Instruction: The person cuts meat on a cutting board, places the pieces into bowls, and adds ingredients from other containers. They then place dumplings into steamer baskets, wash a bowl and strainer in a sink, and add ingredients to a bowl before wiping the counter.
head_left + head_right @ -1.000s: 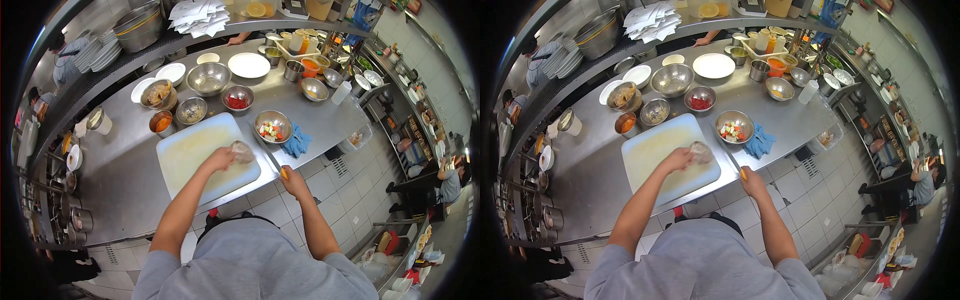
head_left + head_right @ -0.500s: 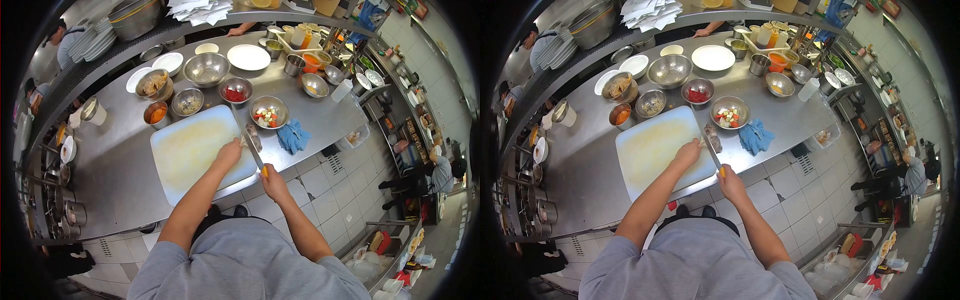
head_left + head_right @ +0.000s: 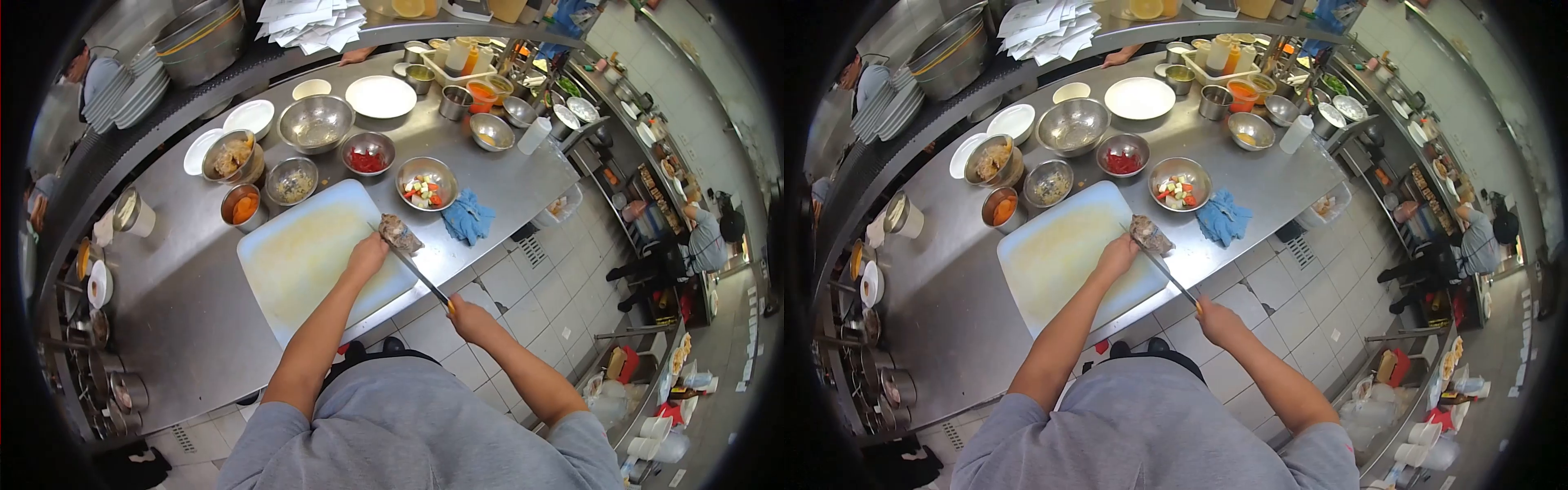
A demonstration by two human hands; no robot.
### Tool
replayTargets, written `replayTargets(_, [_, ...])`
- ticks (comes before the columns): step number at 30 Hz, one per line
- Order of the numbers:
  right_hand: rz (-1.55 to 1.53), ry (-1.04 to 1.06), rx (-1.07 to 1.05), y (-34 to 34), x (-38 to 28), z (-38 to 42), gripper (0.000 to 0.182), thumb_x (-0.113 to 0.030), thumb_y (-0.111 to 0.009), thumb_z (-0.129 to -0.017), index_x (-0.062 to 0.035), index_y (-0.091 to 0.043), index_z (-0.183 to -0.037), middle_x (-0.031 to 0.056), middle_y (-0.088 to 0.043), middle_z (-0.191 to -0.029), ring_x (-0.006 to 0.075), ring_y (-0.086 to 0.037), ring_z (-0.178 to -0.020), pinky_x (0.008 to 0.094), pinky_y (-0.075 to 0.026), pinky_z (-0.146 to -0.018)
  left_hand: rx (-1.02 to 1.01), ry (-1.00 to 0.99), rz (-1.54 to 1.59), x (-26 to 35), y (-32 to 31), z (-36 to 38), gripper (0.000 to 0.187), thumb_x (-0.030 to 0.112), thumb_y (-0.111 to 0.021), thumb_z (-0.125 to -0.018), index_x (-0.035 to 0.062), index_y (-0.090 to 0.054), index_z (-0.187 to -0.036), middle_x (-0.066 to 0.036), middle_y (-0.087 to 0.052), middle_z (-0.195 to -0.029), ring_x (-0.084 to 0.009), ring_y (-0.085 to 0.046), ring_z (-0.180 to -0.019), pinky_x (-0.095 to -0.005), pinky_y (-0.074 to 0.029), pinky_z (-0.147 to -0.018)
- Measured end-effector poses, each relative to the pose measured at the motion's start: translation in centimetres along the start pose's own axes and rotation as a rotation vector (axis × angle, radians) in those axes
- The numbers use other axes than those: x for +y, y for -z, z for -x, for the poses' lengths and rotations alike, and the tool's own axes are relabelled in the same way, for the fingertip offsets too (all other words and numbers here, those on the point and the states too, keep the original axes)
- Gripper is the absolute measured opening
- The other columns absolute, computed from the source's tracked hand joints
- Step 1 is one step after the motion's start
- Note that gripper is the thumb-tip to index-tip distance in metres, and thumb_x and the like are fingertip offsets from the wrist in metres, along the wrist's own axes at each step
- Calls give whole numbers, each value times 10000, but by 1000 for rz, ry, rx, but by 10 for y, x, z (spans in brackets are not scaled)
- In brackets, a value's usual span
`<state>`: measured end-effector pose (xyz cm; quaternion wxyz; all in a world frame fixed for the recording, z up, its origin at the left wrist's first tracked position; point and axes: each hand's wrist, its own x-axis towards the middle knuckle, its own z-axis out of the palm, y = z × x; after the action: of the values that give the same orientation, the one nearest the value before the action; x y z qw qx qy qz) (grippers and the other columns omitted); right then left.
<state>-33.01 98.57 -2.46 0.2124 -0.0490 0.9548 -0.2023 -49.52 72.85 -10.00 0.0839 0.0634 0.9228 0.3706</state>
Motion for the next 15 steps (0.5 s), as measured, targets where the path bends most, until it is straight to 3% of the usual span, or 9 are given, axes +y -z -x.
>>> replayTargets(5, [39, -181, -171, 26, -9, 57, 323, -270, -553, -974, -68, -444, -1201, 233, -677, -977, 430, -653, -908, 520, -512, -766, 28, -16, 99, -18, 0, -3, 299, 249, -479, -960, -27, -590, -991, -281, -664, -943, -445, -641, -907, -514, -501, -810])
replayTargets(7, [27, -197, -181, 32, -13, 72, 328, -287, -561, -974, -69, -451, -1192, 230, -678, -964, 428, -654, -902, 513, -514, -762, 23, 22, 352, -27, -1, -6, 291, 254, -475, -973, -15, -583, -996, -278, -656, -925, -460, -631, -875, -500, -497, -786])
replayTargets(11, [-25, -235, -205, 45, -14, 98, 367, -335, -585, -966, -72, -477, -1198, 226, -679, -917, 424, -656, -873, 496, -515, -748, 91, -3, 350, -28, 23, 0, 294, 270, -473, -990, -4, -576, -1001, -276, -649, -934, -463, -622, -867, -488, -492, -775])
replayTargets(15, [-69, -162, -31, 9, -18, 110, 399, -350, -590, -962, -74, -484, -1230, 227, -677, -899, 424, -656, -856, 488, -515, -738, 81, -43, 315, -47, 43, 0, 297, 277, -484, -995, -9, -567, -1007, -279, -643, -947, -458, -619, -889, -479, -492, -786])
